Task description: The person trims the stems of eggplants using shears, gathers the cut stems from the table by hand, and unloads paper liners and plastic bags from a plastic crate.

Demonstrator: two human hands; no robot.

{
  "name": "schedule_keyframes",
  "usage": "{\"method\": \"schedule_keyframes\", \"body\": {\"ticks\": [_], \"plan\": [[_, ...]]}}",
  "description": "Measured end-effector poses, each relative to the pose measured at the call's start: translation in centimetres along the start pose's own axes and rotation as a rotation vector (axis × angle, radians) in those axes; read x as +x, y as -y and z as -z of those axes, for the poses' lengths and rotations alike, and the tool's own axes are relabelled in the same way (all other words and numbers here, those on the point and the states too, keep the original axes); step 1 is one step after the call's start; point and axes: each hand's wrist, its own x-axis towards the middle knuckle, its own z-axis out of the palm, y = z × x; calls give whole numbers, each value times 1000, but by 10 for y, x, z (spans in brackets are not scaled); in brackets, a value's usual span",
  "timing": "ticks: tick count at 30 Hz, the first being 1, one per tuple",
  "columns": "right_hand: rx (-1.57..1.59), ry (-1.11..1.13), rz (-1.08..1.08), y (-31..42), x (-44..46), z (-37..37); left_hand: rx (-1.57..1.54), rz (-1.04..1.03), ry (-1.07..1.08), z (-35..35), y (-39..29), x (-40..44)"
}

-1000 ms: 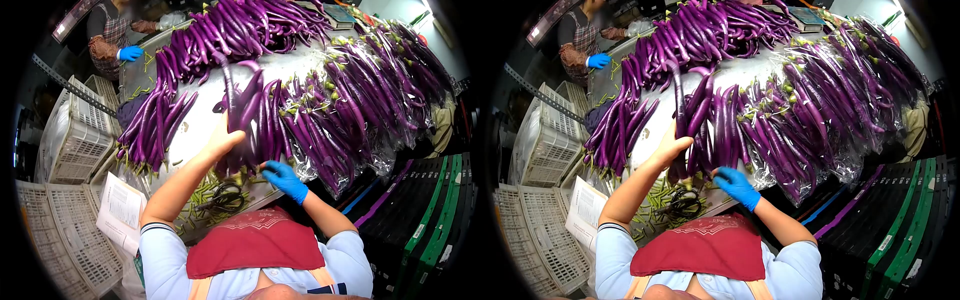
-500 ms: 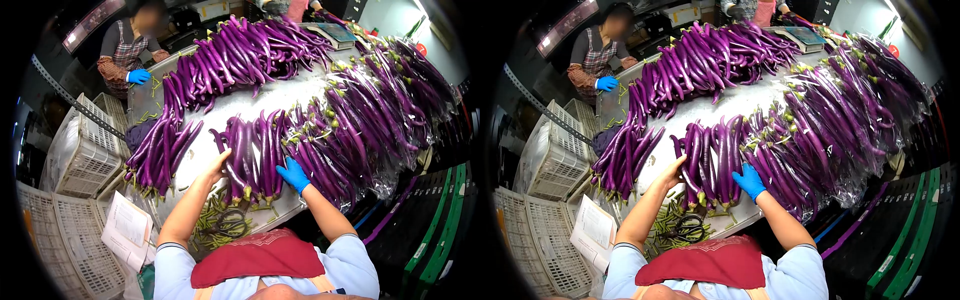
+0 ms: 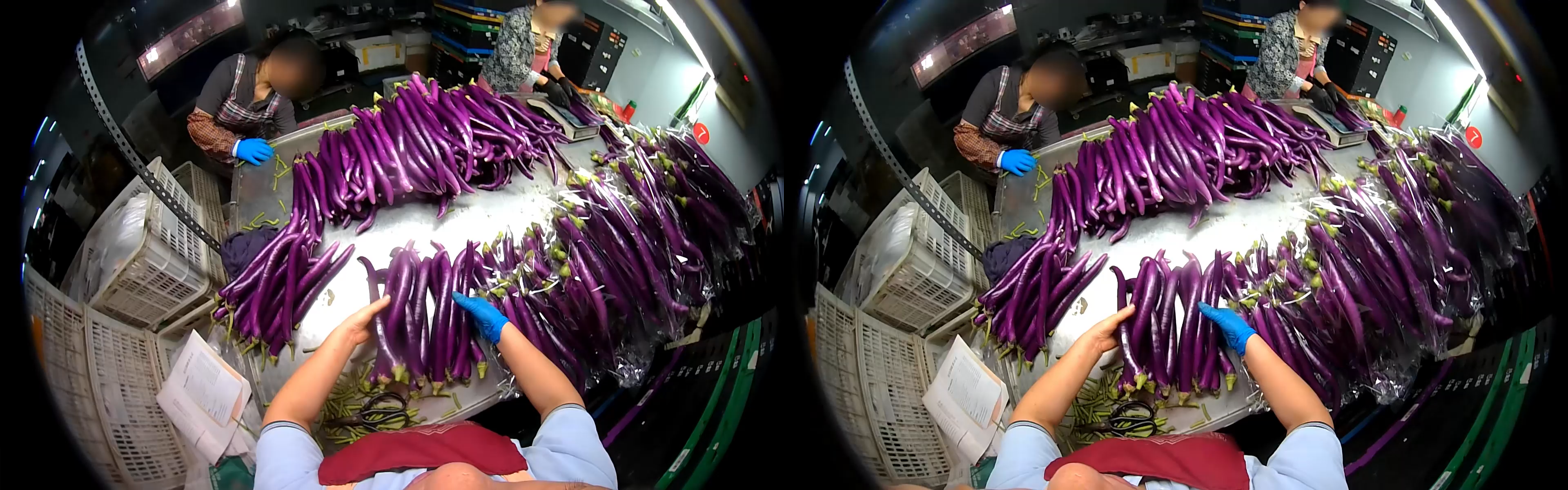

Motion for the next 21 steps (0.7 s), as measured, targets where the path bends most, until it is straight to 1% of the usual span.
{"method": "schedule_keyframes", "body": {"ticks": [1,3,7,8,9,11,12,13,15,16,17,19,20,21], "plan": [[77,18,-85,7,3,1,5,12,-7,2,2,7],[280,135,-104,16,4,-2,15,22,3,2,4,14],[687,428,-202,27,-6,-14,-140,32,86,3,11,17],[713,462,-191,18,0,-17,-181,71,92,5,12,18],[725,492,-197,6,7,-18,-177,62,88,3,12,16],[716,453,-92,10,-6,-31,-82,33,111,2,9,10],[675,446,-83,10,-6,-29,-5,-12,100,-6,3,1],[680,450,-107,21,-15,-30,76,-35,156,-10,-4,-4],[580,495,67,37,-22,-25,172,-104,259,-36,-29,-24],[539,510,133,53,-28,-22,278,-210,285,-61,-46,-40],[497,526,196,70,-33,-19,420,-251,297,-69,-62,-42],[209,437,454,114,-50,-15,671,-484,358,-97,-91,-54],[38,486,354,122,-42,-4,939,-685,371,-97,-105,-50],[-148,482,417,134,-44,-1,1206,-882,377,-95,-115,-47]]}}
